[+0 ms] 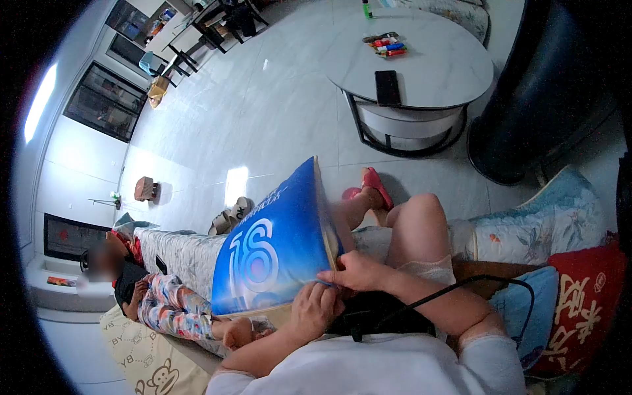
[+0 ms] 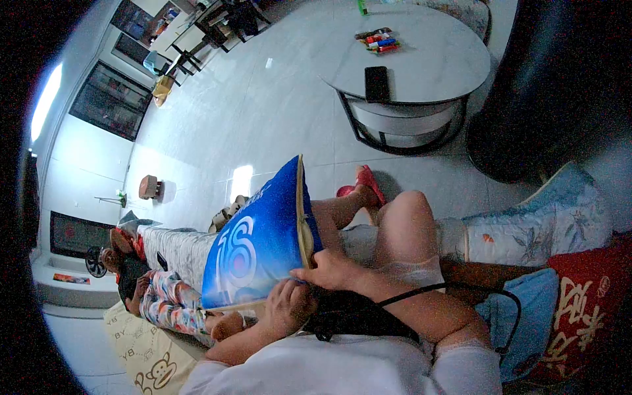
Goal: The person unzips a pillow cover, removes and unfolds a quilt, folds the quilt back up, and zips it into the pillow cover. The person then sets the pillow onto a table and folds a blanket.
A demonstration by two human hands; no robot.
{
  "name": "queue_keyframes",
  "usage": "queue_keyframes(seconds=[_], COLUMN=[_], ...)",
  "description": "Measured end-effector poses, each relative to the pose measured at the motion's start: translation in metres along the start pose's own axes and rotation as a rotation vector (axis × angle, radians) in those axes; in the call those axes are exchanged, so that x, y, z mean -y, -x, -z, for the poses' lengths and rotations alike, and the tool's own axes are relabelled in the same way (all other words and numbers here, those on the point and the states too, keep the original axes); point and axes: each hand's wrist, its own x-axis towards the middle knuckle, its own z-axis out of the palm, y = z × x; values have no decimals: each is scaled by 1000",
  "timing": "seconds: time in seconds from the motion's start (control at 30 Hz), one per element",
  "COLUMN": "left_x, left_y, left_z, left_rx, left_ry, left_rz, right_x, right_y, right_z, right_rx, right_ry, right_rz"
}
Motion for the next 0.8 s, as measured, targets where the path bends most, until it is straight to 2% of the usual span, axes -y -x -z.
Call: queue_keyframes(seconds=[0.1, 0.17, 0.2, 0.23, 0.27, 0.3, 0.37, 0.43, 0.47, 0.53, 0.6, 0.67, 0.73, 0.8], left_x=[13, 48, 75, 105, 105, 97, 123, 108, 89, 81, 83, 95, 100, 113], left_y=[-2, -37, -53, -59, -95, -124, -122, -103, -105, -113, -110, -108, -115, -122], left_z=[7, 41, 52, 44, 54, 55, -37, -115, -120, -113, -112, -117, -106, -106], left_rx=[71, 581, 700, 406, 41, -215, -625, -410, -401, -390, -411, -329, -264, -63], left_ry=[107, 482, 695, 512, 439, 471, 368, 38, 21, 50, 57, 188, 202, 235], left_rz=[-48, -150, 52, 191, 232, 437, 655, 426, 432, 437, 377, 199, 171, 35], right_x=[-12, -17, -21, -25, -29, -33, -41, -51, -57, -60, -61, -54, -52, -53], right_y=[4, 3, 3, 3, 2, 1, -2, 0, 4, 11, 14, 17, 18, 16], right_z=[-14, -22, -26, -29, -32, -38, -46, -39, -37, -31, -28, -24, -21, -20], right_rx=[-76, -136, -131, -111, -93, -96, -221, -273, -311, -298, -342, -337, -335, -330], right_ry=[-71, -220, -220, -238, -258, -260, -338, -295, -254, -321, -220, -211, -136, -119], right_rz=[76, 88, 86, 122, 157, 156, 314, 295, 275, 233, 302, 279, 294, 316])
